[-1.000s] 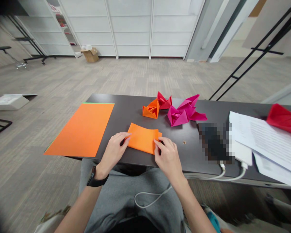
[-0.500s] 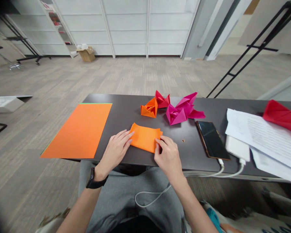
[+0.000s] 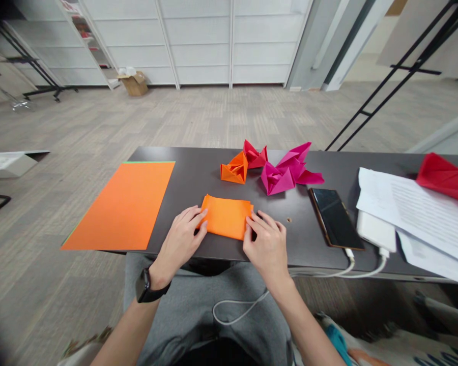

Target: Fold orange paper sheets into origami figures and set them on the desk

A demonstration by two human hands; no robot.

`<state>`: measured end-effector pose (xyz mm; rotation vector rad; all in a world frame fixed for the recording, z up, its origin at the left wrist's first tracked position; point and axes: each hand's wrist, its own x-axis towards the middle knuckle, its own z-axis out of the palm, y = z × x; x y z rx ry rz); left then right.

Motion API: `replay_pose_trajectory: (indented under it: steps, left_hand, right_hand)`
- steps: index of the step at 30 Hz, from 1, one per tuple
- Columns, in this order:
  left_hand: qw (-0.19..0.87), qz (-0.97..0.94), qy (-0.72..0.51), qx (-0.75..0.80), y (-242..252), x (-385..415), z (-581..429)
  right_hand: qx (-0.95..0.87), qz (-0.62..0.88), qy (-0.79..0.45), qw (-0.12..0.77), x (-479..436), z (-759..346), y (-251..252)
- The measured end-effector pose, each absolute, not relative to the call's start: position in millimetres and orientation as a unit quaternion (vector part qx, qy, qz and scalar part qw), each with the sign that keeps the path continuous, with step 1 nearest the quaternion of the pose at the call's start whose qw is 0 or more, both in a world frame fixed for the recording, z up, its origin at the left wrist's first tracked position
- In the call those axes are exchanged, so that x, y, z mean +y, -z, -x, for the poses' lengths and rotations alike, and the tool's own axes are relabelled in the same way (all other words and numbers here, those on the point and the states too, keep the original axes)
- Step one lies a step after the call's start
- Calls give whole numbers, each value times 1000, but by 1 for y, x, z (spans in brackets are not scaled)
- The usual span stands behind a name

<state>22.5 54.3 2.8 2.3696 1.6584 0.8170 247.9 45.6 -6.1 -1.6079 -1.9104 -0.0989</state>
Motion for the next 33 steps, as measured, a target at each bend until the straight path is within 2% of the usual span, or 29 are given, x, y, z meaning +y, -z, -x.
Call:
replay_pose_trajectory:
  steps: [7,14,22,28,33]
  left_hand:
    - [61,-784,-254,563,-7,54,-25]
    - [80,-790,-241,558,-7,54,-24]
    - [274,-685,-378,559,-15,61,-19]
    - [368,-562,-484,561,-15,61,-33]
    - [485,-438,-533,538,-9,72,-32]
  right_hand:
    - [-721,614,43,318,45,-246,2]
    - [-718,635,33,282,46,-247,-1]
    - [-729,625,4,278,49,-252,5]
    - [-742,606,-35,286,50,-253,2]
    - [-711,615,-75,333,51,-254,2]
